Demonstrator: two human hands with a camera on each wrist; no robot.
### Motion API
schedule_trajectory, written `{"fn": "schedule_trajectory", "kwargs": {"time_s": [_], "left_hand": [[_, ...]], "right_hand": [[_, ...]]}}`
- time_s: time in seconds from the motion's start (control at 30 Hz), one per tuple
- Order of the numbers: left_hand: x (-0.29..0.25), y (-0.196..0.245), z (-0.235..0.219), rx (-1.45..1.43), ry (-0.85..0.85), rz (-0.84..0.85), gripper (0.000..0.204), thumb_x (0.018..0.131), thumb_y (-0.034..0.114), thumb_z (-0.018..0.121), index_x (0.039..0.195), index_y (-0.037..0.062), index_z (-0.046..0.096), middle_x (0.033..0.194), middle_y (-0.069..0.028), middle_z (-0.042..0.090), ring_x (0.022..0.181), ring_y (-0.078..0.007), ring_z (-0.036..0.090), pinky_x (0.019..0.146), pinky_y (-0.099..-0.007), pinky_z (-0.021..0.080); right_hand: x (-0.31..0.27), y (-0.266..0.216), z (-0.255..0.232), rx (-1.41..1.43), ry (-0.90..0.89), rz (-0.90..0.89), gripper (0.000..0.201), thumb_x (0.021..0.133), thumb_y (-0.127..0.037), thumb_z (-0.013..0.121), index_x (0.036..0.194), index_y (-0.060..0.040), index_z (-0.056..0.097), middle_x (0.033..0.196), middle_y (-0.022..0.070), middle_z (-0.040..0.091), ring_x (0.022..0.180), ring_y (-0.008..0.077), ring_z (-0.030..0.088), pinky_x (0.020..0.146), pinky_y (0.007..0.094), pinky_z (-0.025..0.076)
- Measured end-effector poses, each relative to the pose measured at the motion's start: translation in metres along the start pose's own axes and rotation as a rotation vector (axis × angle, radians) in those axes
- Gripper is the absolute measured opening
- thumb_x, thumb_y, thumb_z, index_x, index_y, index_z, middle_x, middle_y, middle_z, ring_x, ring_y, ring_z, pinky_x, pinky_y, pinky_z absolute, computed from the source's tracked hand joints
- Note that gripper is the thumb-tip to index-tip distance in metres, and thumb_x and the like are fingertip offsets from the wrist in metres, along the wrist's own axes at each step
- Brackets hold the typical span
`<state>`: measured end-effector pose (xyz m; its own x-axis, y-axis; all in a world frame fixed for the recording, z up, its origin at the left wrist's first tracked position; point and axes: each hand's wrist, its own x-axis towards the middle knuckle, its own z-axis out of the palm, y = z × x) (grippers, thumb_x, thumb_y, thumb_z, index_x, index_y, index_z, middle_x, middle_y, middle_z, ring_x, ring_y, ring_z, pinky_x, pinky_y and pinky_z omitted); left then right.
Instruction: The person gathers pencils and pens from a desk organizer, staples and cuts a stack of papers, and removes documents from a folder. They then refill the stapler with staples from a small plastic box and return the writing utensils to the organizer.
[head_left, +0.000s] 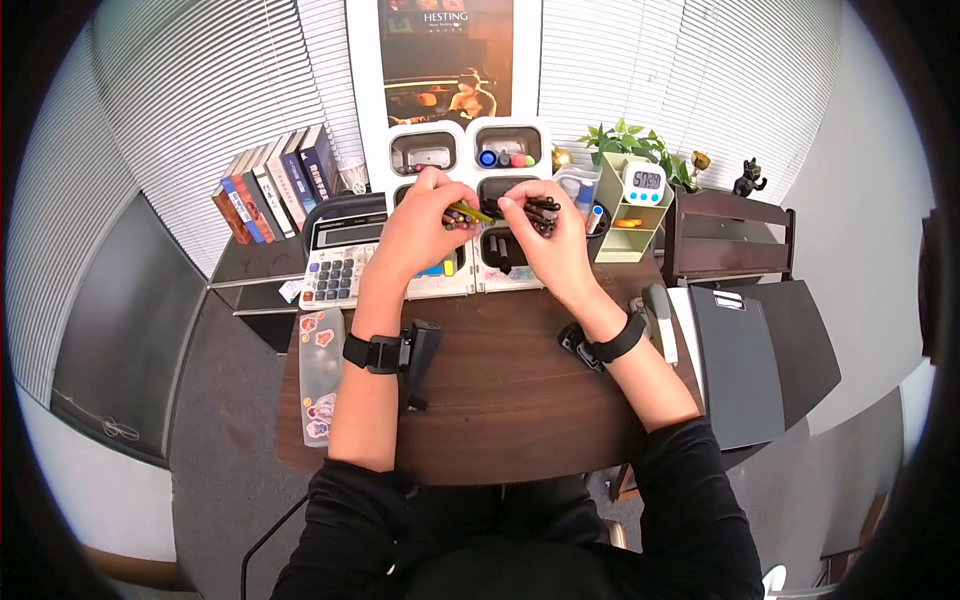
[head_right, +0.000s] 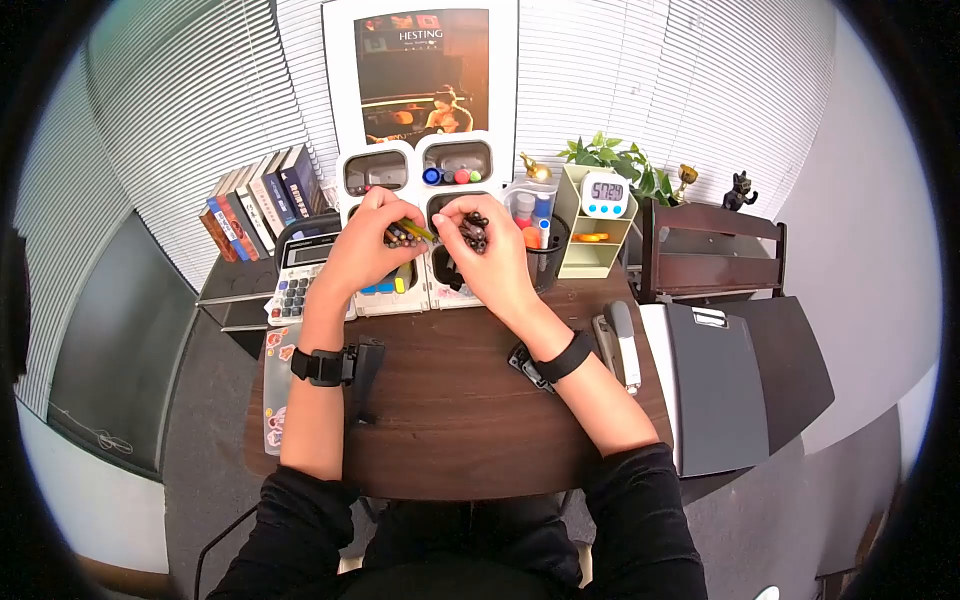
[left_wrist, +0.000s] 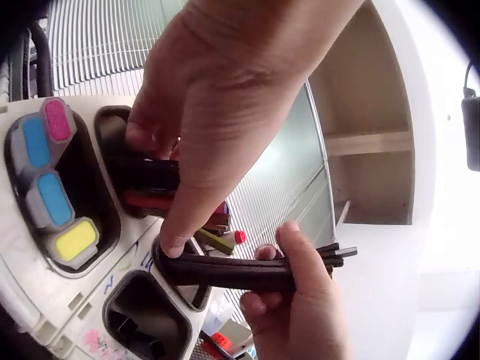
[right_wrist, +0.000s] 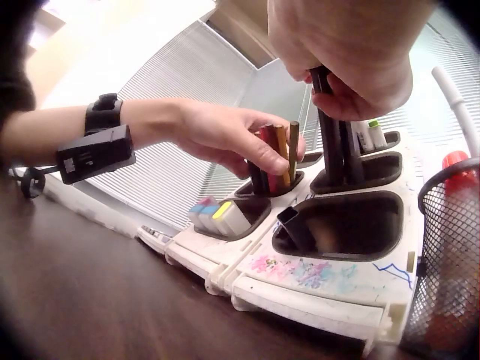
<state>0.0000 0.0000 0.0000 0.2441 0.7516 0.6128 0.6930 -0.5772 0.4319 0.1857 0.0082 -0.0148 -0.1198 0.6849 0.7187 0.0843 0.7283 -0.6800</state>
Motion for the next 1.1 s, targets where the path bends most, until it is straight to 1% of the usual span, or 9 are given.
{"fn": "schedule_trajectory", "kwargs": {"time_s": [0.13,0.23,0.6,0.8,0.87,0.93,1.0,1.07,1.1], "left_hand": [[0.001,0.002,0.003,0.082,-0.017,-0.023,0.025,0.07,0.012,0.076,0.09,0.0126,0.061,0.092,-0.0055,0.055,0.092,-0.0275,0.057,0.078,-0.0374,0.048],[0.001,-0.002,0.007,0.173,0.072,0.13,0.016,0.078,0.008,0.068,0.089,0.0054,0.057,0.087,-0.0095,0.056,0.089,-0.0305,0.056,0.076,-0.0375,0.045],[0.004,0.018,-0.018,0.127,0.119,-0.027,0.021,0.087,0.014,0.063,0.101,0.0008,0.052,0.086,-0.0155,0.062,0.079,-0.0324,0.06,0.071,-0.0382,0.047],[-0.003,0.057,-0.051,0.085,0.09,-0.1,0.021,0.09,0.014,0.061,0.102,0.0009,0.051,0.085,-0.0125,0.063,0.076,-0.0219,0.061,0.07,-0.0317,0.048],[-0.007,0.069,-0.063,0.012,0.041,-0.116,0.019,0.09,0.014,0.061,0.102,0.0015,0.051,0.086,-0.011,0.063,0.078,-0.0194,0.062,0.071,-0.0302,0.049],[-0.013,0.086,-0.069,0.017,0.037,-0.128,0.017,0.091,0.013,0.06,0.102,0.002,0.052,0.086,-0.0085,0.063,0.079,-0.0162,0.062,0.072,-0.0283,0.049],[-0.016,0.096,-0.072,-0.112,0.006,-0.005,0.016,0.091,0.012,0.06,0.102,0.0019,0.053,0.086,-0.0069,0.062,0.078,-0.015,0.061,0.072,-0.0275,0.049],[-0.017,0.095,-0.069,-0.124,-0.001,0.019,0.019,0.09,0.015,0.062,0.103,0.0027,0.054,0.085,-0.0057,0.061,0.077,-0.0121,0.059,0.071,-0.0264,0.049],[-0.017,0.097,-0.067,-0.191,-0.026,0.067,0.022,0.089,0.016,0.063,0.104,0.0023,0.054,0.085,-0.0056,0.061,0.076,-0.0111,0.057,0.069,-0.0259,0.048]], "right_hand": [[0.0,0.0,0.002,-0.072,0.035,-0.085,0.012,0.086,-0.009,0.065,0.095,-0.0018,0.061,0.085,0.0062,0.059,0.078,0.0155,0.057,0.073,0.0283,0.046],[0.001,-0.003,0.0,-0.114,0.026,-0.143,0.012,0.087,-0.008,0.063,0.097,-0.002,0.062,0.088,0.0081,0.061,0.08,0.0181,0.059,0.074,0.0298,0.047],[0.007,-0.022,-0.01,-0.123,0.093,-0.121,0.013,0.089,-0.01,0.062,0.099,-0.004,0.067,0.094,0.0103,0.067,0.085,0.0178,0.062,0.078,0.028,0.047],[0.008,-0.039,-0.016,-0.044,0.112,-0.044,0.013,0.09,-0.014,0.063,0.098,-0.0048,0.068,0.09,0.008,0.067,0.079,0.0117,0.06,0.073,0.025,0.047],[0.007,-0.05,-0.019,-0.03,0.121,-0.009,0.013,0.089,-0.015,0.064,0.095,-0.004,0.068,0.088,0.0082,0.067,0.078,0.0139,0.06,0.072,0.0265,0.048],[0.003,-0.06,-0.024,-0.308,0.067,-0.161,0.014,0.088,-0.017,0.066,0.09,-0.0031,0.068,0.087,0.0089,0.067,0.081,0.0181,0.06,0.073,0.0293,0.048],[0.003,-0.06,-0.024,-0.327,0.019,-0.207,0.015,0.088,-0.017,0.066,0.091,-0.0027,0.066,0.091,0.0099,0.067,0.085,0.022,0.06,0.077,0.0321,0.048],[0.007,-0.06,-0.016,-0.237,0.022,-0.498,0.013,0.088,-0.016,0.064,0.091,-0.0031,0.063,0.095,0.0105,0.066,0.088,0.0234,0.059,0.081,0.0331,0.047],[0.004,-0.059,-0.013,-0.171,-0.009,-0.41,0.015,0.092,-0.017,0.061,0.091,-0.0026,0.059,0.099,0.0092,0.066,0.087,0.0185,0.059,0.082,0.0312,0.047]]}}
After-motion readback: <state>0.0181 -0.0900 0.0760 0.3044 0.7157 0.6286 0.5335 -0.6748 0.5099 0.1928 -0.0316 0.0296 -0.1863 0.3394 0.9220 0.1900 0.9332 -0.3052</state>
